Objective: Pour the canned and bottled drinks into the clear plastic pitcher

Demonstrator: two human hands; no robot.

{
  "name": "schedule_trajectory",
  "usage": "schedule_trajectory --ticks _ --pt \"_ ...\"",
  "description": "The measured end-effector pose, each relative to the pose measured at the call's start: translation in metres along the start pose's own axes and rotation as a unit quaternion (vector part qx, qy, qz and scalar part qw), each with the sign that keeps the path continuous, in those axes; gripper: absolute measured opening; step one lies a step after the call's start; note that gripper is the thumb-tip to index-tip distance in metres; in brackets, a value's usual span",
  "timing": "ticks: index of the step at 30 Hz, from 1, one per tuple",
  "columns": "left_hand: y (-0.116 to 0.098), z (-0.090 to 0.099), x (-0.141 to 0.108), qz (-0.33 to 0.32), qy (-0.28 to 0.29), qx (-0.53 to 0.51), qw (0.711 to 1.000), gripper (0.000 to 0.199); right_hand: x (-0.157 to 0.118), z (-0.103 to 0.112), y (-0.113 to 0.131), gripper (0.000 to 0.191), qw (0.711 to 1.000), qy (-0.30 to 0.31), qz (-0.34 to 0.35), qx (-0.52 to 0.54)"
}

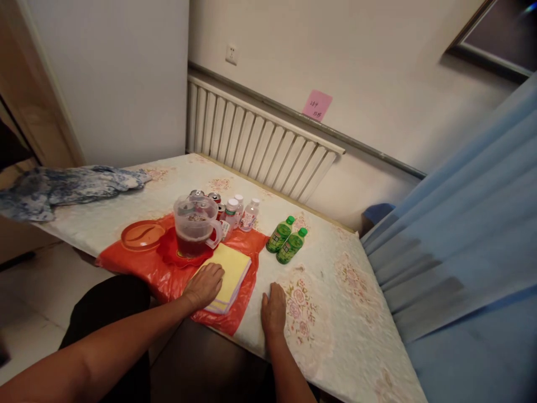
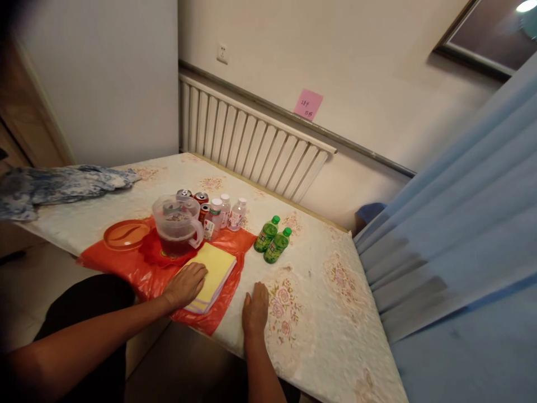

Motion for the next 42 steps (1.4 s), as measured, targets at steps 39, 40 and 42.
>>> schedule_trajectory --ticks 39,40,42 --pt "0.002 -0.005 -0.009 0.001 -0.021 -0.035 0.999 0.020 0.008 0.012 0.012 0.041 0.999 0.004 0.020 -0.037" --pt "0.002 -0.005 -0.010 0.001 -0.022 -0.036 0.999 0.020 0.008 0.012 0.013 0.041 0.999 0.002 0.019 -0.036" --pt "0.002 -0.005 -0.010 0.002 -0.025 -0.039 0.999 0.021 0.008 0.012 0.013 0.040 0.999 -0.003 0.018 -0.033"
Point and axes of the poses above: each hand's wrist, its own x-axis towards the middle knuckle, its own z-axis out of the back of the hand, y = z × x, the point moved 2 cm from there along x, towards the middle knuckle, and after that the axes turned 5 degrees about -y, right-handed, at the moved point
